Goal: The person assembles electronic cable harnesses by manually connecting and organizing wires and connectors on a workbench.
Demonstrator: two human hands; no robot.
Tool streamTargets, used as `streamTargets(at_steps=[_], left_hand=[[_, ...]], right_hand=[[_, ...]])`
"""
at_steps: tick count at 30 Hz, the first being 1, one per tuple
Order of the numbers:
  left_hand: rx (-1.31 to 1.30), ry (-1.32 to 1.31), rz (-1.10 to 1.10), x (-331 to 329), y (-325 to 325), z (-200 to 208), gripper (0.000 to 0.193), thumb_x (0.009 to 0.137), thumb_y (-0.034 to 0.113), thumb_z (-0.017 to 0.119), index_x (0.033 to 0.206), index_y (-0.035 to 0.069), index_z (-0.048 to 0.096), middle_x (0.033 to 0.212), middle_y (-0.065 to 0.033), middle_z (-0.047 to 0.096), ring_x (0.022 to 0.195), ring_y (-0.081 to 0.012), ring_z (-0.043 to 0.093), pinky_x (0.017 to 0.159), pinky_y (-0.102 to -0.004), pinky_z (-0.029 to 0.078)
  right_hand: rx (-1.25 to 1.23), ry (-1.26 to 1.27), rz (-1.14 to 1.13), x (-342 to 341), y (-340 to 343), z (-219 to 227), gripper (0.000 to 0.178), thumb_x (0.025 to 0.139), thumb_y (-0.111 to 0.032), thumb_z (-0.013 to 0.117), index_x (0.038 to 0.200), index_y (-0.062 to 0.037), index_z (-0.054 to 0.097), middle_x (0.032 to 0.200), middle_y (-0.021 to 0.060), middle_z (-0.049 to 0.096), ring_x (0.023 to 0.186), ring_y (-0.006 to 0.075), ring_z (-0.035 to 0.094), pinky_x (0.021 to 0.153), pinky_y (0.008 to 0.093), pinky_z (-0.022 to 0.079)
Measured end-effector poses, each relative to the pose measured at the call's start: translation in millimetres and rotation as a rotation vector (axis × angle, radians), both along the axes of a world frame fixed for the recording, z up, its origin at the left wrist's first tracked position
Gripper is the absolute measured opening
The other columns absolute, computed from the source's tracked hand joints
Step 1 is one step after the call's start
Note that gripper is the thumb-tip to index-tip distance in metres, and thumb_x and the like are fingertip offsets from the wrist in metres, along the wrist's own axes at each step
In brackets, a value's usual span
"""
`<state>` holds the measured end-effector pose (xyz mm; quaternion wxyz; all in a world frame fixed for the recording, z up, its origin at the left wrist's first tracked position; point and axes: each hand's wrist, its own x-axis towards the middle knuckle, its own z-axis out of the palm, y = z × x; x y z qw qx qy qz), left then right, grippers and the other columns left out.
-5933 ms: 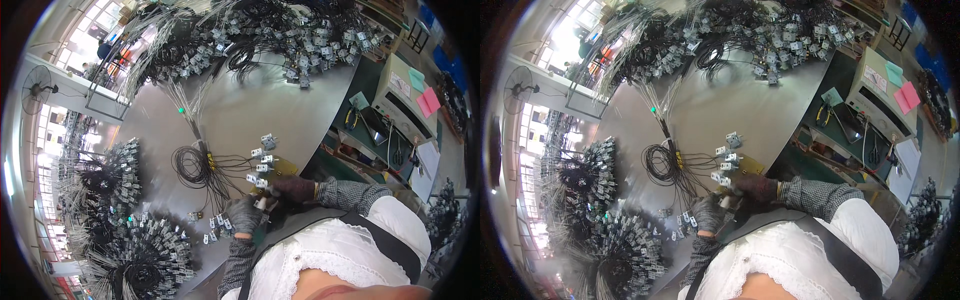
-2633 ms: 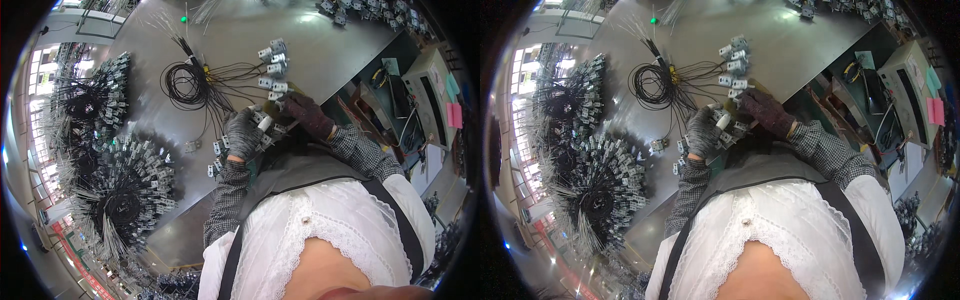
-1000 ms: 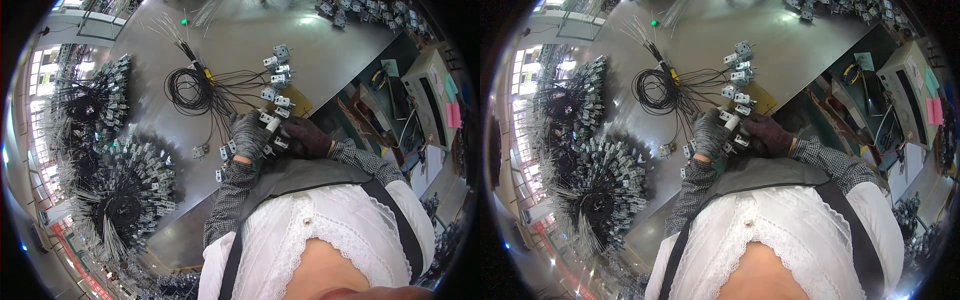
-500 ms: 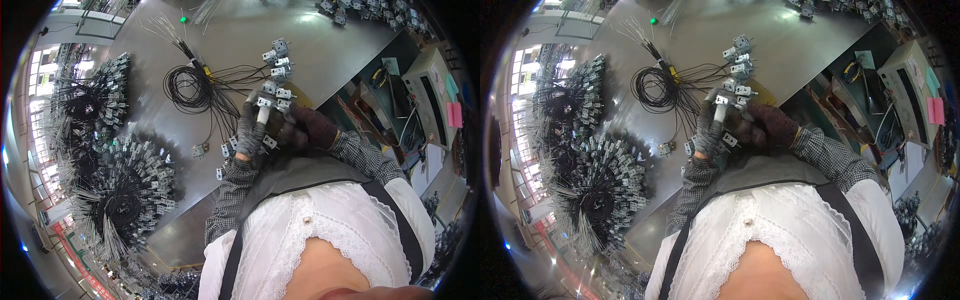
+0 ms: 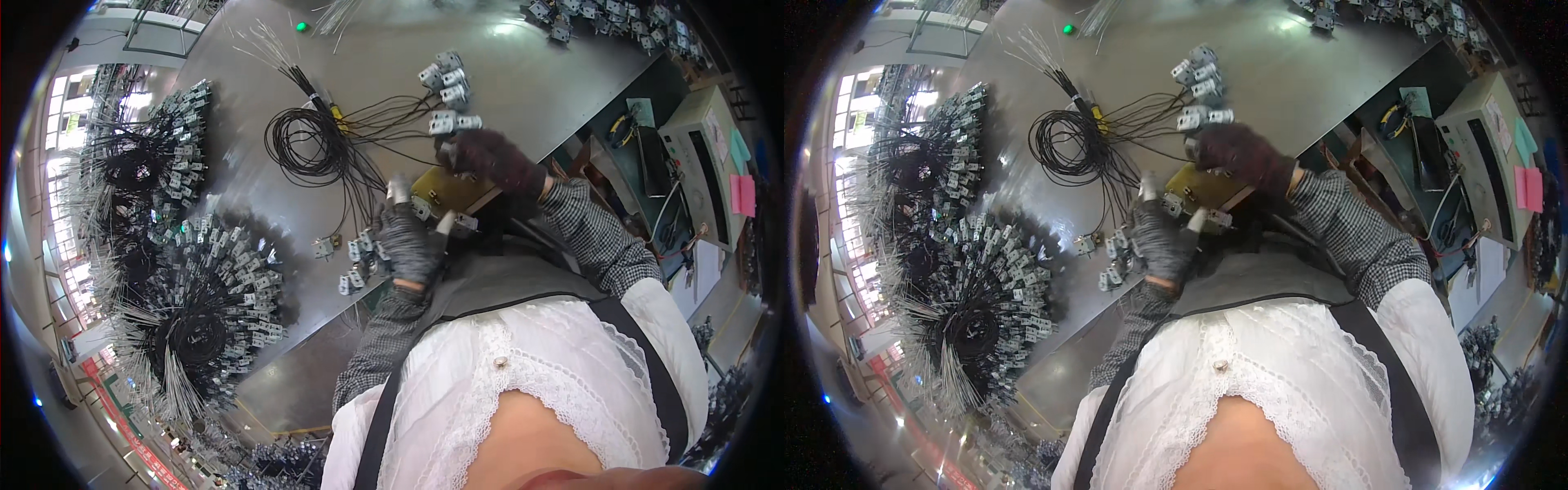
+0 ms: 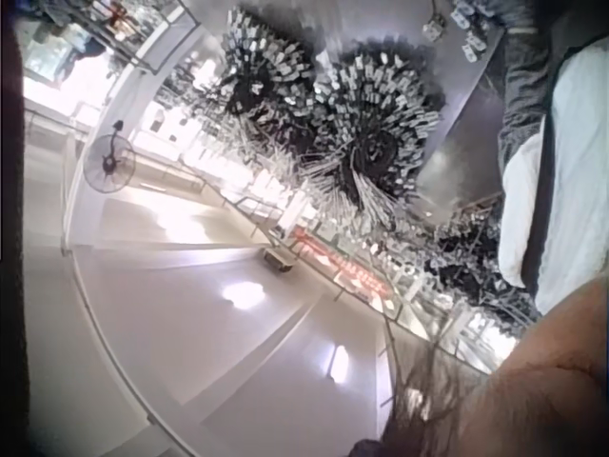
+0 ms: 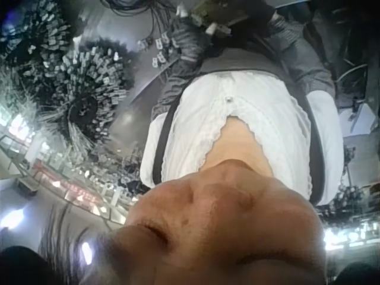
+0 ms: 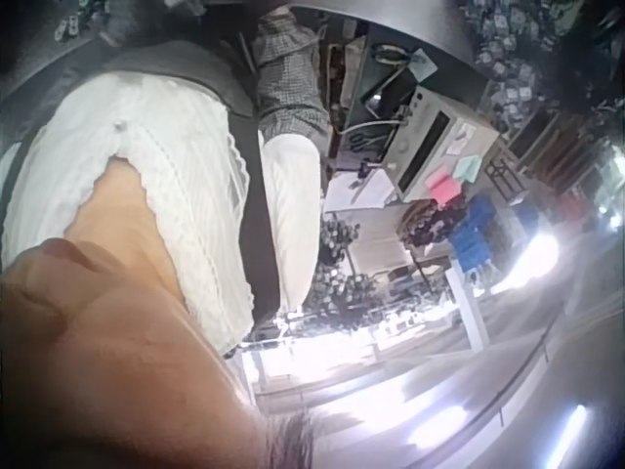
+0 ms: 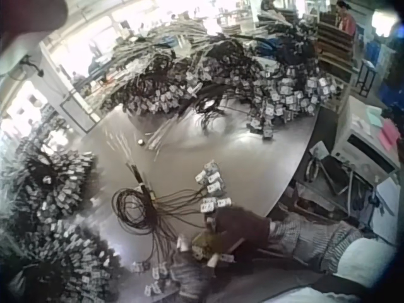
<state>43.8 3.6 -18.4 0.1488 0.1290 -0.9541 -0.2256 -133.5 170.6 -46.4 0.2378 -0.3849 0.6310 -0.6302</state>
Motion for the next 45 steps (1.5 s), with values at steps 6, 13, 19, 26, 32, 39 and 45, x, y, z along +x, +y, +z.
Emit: streamTargets(at_steps=[6,13,19,26,32,39,45], left_hand=[[0.258,-0.193,-0.179,21.4,-63.2,-0.8,0.077,0.08,0.009,0.086,0.15,0.007,0.056,0.097,-0.0136,0.074,0.089,-0.0265,0.074,0.078,-0.0421,0.059],[0.61,-0.141,0.009,13.5,-61.0,-42.7,0.065,0.078,0.015,0.091,0.138,0.008,0.065,0.106,-0.0147,0.069,0.096,-0.0301,0.072,0.083,-0.043,0.058],[0.165,-0.262,0.034,-10.3,-34.0,6.7,0.053,0.086,0.016,0.087,0.133,0.005,0.066,0.107,-0.0143,0.07,0.104,-0.0271,0.071,0.092,-0.0399,0.058],[0.952,0.032,0.016,-10.6,-37.8,-16.5,0.043,0.101,0.015,0.071,0.138,-0.002,0.058,0.123,-0.0121,0.07,0.112,-0.0194,0.068,0.099,-0.034,0.054],[1.376,-0.079,-0.06,-6.3,-44.7,-4.2,0.044,0.103,0.018,0.069,0.14,-0.002,0.056,0.122,-0.0107,0.07,0.111,-0.0173,0.067,0.099,-0.0332,0.054],[1.266,-0.047,-0.027,-12.0,-33.2,-19.2,0.042,0.102,0.012,0.071,0.139,-0.001,0.057,0.118,-0.0094,0.072,0.106,-0.0168,0.069,0.097,-0.0317,0.055],[1.088,-0.126,0.025,-13.4,-35.3,-15.5,0.042,0.098,0.015,0.076,0.135,0.001,0.063,0.113,-0.0079,0.074,0.102,-0.0162,0.071,0.092,-0.0311,0.057]], right_hand=[[0.511,1.049,-0.171,-58.7,23.9,-46.9,0.039,0.11,-0.037,0.059,0.123,-0.0009,0.063,0.112,0.0068,0.067,0.106,0.0148,0.066,0.093,0.0361,0.055],[0.055,-0.156,-0.259,-6.4,11.4,2.8,0.042,0.111,-0.038,0.051,0.122,0.0016,0.061,0.104,0.0121,0.068,0.091,0.0213,0.065,0.09,0.0362,0.053],[0.216,0.652,0.008,34.4,26.5,-15.7,0.031,0.111,-0.024,0.049,0.124,0.0018,0.06,0.113,0.0198,0.064,0.101,0.0365,0.067,0.086,0.0413,0.056],[0.136,0.757,-0.139,57.2,21.5,-32.9,0.024,0.11,-0.019,0.052,0.123,-0.0015,0.062,0.111,0.0185,0.064,0.098,0.0347,0.067,0.084,0.0417,0.056],[0.491,0.737,-0.205,31.2,32.4,11.7,0.029,0.107,-0.023,0.059,0.125,-0.0005,0.059,0.113,0.0178,0.065,0.096,0.0339,0.068,0.086,0.0414,0.056],[0.312,0.586,-0.092,65.3,37.5,-5.5,0.033,0.103,-0.02,0.061,0.13,-0.0006,0.059,0.119,0.0185,0.063,0.104,0.0334,0.067,0.09,0.0397,0.056],[0.204,0.376,0.108,107.0,10.9,1.9,0.039,0.102,-0.02,0.062,0.136,-0.0028,0.06,0.114,0.0186,0.065,0.106,0.0338,0.067,0.093,0.0419,0.055]])
